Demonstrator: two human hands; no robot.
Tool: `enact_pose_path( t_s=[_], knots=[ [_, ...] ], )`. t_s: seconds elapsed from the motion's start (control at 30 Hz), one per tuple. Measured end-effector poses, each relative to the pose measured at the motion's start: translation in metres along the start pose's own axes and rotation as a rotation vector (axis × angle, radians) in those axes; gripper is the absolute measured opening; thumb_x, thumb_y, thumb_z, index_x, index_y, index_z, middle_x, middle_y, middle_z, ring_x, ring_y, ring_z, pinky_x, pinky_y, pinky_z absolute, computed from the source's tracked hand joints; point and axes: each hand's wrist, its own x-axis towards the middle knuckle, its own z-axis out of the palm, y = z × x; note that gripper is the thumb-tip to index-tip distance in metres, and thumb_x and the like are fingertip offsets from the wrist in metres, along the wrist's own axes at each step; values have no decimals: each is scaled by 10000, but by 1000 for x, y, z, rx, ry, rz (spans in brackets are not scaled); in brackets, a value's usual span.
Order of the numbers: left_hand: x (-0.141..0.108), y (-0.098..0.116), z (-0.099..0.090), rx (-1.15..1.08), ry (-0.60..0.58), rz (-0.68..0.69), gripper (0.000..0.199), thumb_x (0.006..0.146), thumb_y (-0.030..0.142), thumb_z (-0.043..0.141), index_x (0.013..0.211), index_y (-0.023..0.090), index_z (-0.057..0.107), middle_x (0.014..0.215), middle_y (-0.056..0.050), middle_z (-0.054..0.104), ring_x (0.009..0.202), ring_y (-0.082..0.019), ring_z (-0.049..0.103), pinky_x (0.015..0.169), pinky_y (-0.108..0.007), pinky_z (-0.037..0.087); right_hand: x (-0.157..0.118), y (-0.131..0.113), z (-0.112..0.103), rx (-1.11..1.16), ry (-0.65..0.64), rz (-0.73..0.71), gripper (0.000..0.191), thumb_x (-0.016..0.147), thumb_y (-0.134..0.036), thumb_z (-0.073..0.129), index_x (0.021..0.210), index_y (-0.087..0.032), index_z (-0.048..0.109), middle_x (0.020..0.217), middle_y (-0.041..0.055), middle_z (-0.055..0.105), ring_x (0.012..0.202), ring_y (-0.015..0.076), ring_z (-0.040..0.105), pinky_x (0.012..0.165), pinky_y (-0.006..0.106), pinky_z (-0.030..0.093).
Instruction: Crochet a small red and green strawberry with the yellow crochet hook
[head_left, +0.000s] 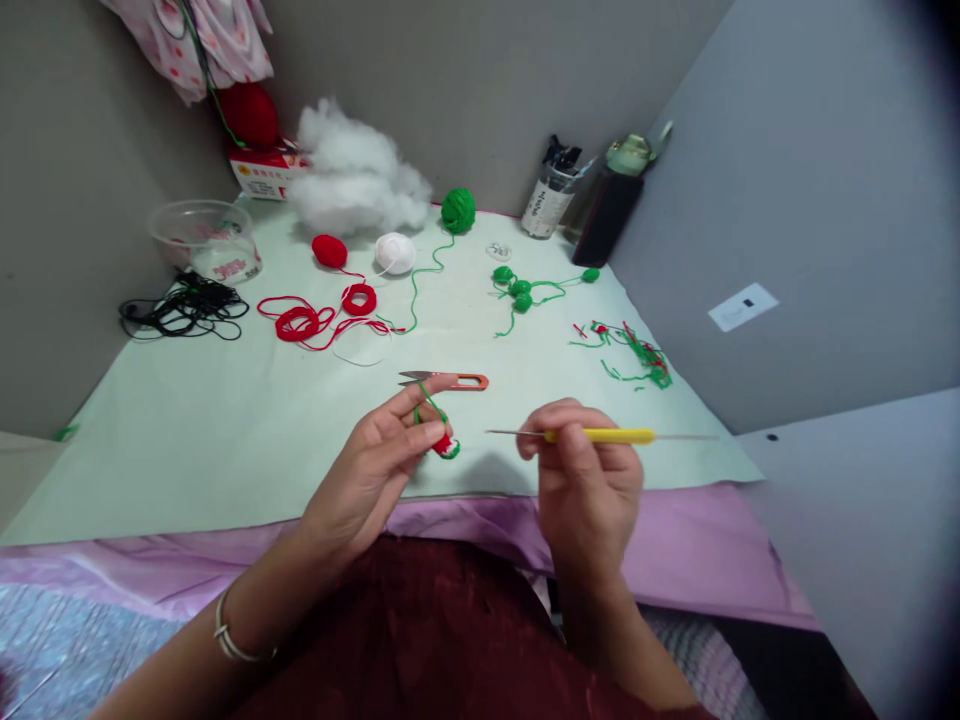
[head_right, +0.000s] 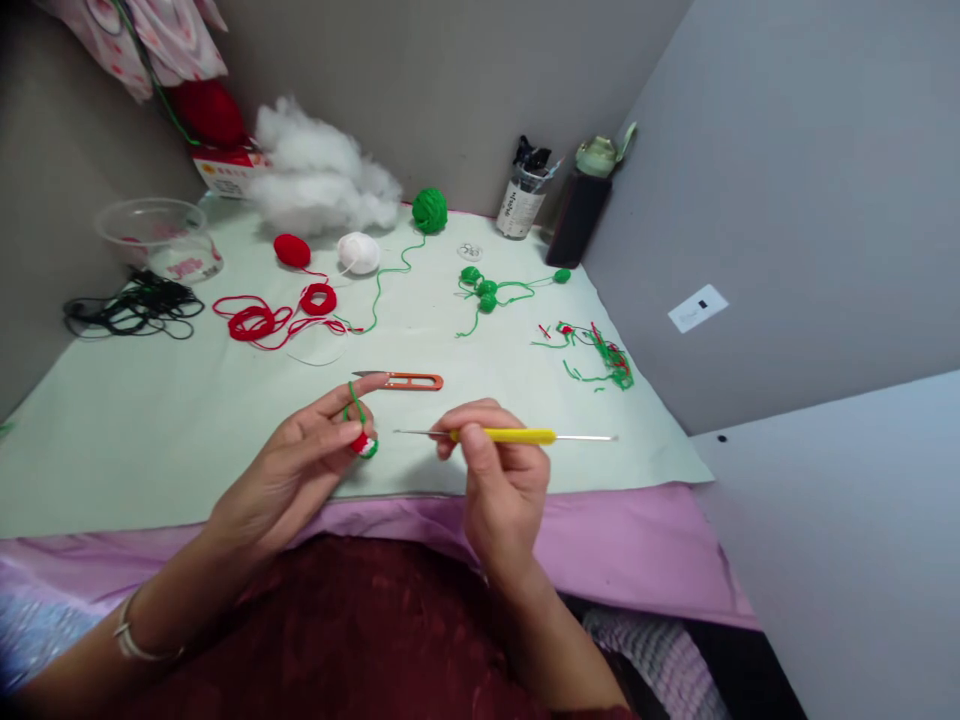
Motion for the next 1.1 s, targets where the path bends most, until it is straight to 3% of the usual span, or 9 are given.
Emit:
enact_pose_path(
  t_s=[0.2, 0.3, 0.7, 1.0, 1.1],
  knots=[
    [-1, -5, 6, 26, -2, 47, 121, 825, 170, 843, 936, 193, 801, 817, 20, 658, 743, -81, 590, 740, -174, 455, -12, 4, 9, -148, -95, -137, 198, 1003, -155, 615, 1015, -245, 791, 867, 18, 734, 785, 156, 646, 670, 309, 523],
    [-2, -5, 6, 44, 7, 59, 76, 823, 164, 838, 863, 183, 776, 801, 26, 649, 733, -81, 589, 728, -176, 457, -12, 3, 9, -188, -128, -127, 202, 999, -139, 619, 1023, -248, 787, 891, 13, 745, 810, 157, 662, 707, 317, 536],
    [-1, -4, 7, 86, -5, 46, 78, 819, 191, 836, 850, 184, 766, 769, 23, 647, 725, -98, 578, 721, -203, 451, -11, 5, 9, -240, -121, -147, 198, 988, -118, 628, 1022, -244, 776, 919, 12, 757, 846, 165, 688, 738, 329, 545],
    [-3, -9, 8, 197, 25, 154, 94, 836, 218, 841, 861, 202, 752, 777, 20, 669, 741, -129, 614, 750, -252, 470, -14, -3, 6, -498, -244, -353, 271, 980, -94, 606, 1162, -252, 731, 971, 51, 756, 878, 192, 697, 738, 357, 591],
    [-3, -9, 8, 175, -5, 134, 116, 835, 234, 850, 914, 220, 765, 780, 21, 678, 749, -132, 627, 761, -255, 474, -17, 0, 7, -528, -261, -401, 277, 990, -115, 599, 1191, -261, 723, 995, 60, 753, 880, 195, 707, 729, 357, 601]
  ],
)
